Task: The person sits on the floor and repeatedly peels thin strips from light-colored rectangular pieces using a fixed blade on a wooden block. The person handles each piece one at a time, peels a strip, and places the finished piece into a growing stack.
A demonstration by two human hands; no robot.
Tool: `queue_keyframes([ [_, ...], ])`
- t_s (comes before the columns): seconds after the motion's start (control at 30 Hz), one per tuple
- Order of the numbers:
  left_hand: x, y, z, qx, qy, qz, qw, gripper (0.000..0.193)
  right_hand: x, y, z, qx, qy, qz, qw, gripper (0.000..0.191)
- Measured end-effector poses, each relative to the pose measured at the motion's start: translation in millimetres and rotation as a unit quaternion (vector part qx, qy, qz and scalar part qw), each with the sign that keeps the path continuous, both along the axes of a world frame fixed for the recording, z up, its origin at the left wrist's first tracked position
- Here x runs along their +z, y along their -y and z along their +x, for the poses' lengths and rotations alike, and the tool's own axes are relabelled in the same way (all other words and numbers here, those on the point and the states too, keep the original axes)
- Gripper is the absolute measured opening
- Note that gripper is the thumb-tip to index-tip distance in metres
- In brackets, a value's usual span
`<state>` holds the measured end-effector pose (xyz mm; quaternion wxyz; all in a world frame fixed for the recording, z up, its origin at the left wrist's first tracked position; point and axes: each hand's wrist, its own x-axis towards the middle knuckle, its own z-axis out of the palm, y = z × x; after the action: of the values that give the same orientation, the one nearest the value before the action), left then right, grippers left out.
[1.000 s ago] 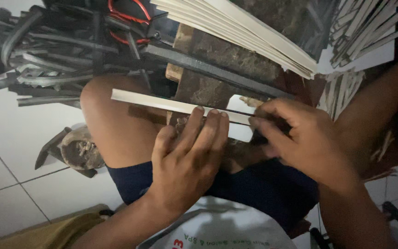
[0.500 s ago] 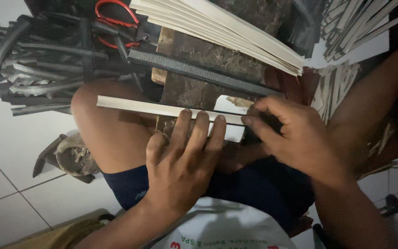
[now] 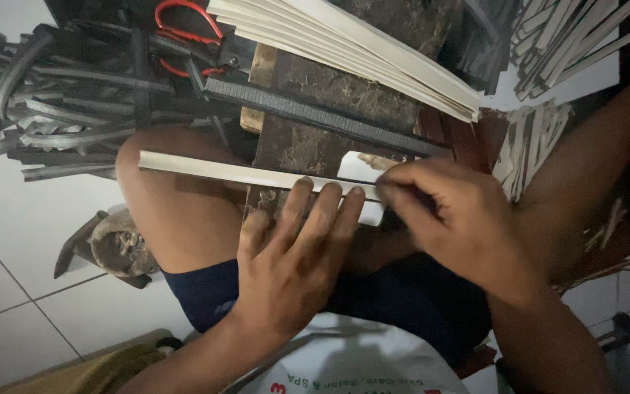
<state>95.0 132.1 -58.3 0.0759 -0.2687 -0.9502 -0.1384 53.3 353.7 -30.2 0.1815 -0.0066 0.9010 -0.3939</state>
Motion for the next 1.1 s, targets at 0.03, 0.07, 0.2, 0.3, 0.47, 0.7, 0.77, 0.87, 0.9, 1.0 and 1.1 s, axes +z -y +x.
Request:
queue_keyframes([
  [0.03,0,0,0,0.003,-0.001,0.003,1.0,0.046,1,-3,0,-0.024,0.045,0.014,0.999,0.021],
  [0.07,0,-1,-1,0.006,-0.002,0.008,1.0,0.044,2,-6,1,-0.039,0.061,0.013,0.997,0.021],
  [0.2,1,-4,-2,0.0,-0.007,-0.008,1.0,0.046,5,-16,11,0.017,-0.067,0.025,0.997,0.021],
  [0.3,2,-6,-3,-0.001,-0.017,-0.025,1.0,0.045,-1,-10,26,0.049,-0.155,0.066,0.984,0.028],
  [0.47,5,-8,-4,0.002,-0.028,-0.027,0.999,0.044,-7,0,39,0.124,-0.28,0.197,0.931,0.042],
  [0.7,9,-9,-4,-0.012,-0.02,-0.012,1.0,0.048,4,17,40,0.12,-0.326,0.269,0.898,0.036],
  [0.77,8,-8,-4,-0.016,-0.031,-0.002,0.999,0.046,7,20,41,0.099,-0.325,0.237,0.91,0.033],
  [0.87,10,-7,0,-0.004,-0.016,-0.037,0.999,0.049,11,18,41,0.075,-0.3,0.176,0.935,0.028],
  [0.9,10,-8,1,-0.002,-0.028,-0.033,0.999,0.048,11,15,39,0.065,-0.29,0.144,0.944,0.029],
  [1.0,8,-10,-1,-0.011,-0.049,-0.001,0.999,0.048,3,15,36,-0.034,-0.23,0.059,0.971,0.03],
  [1.1,6,-8,2,-0.026,-0.011,0.074,0.997,0.048,-11,24,45,-0.073,-0.226,0.036,0.971,0.025],
])
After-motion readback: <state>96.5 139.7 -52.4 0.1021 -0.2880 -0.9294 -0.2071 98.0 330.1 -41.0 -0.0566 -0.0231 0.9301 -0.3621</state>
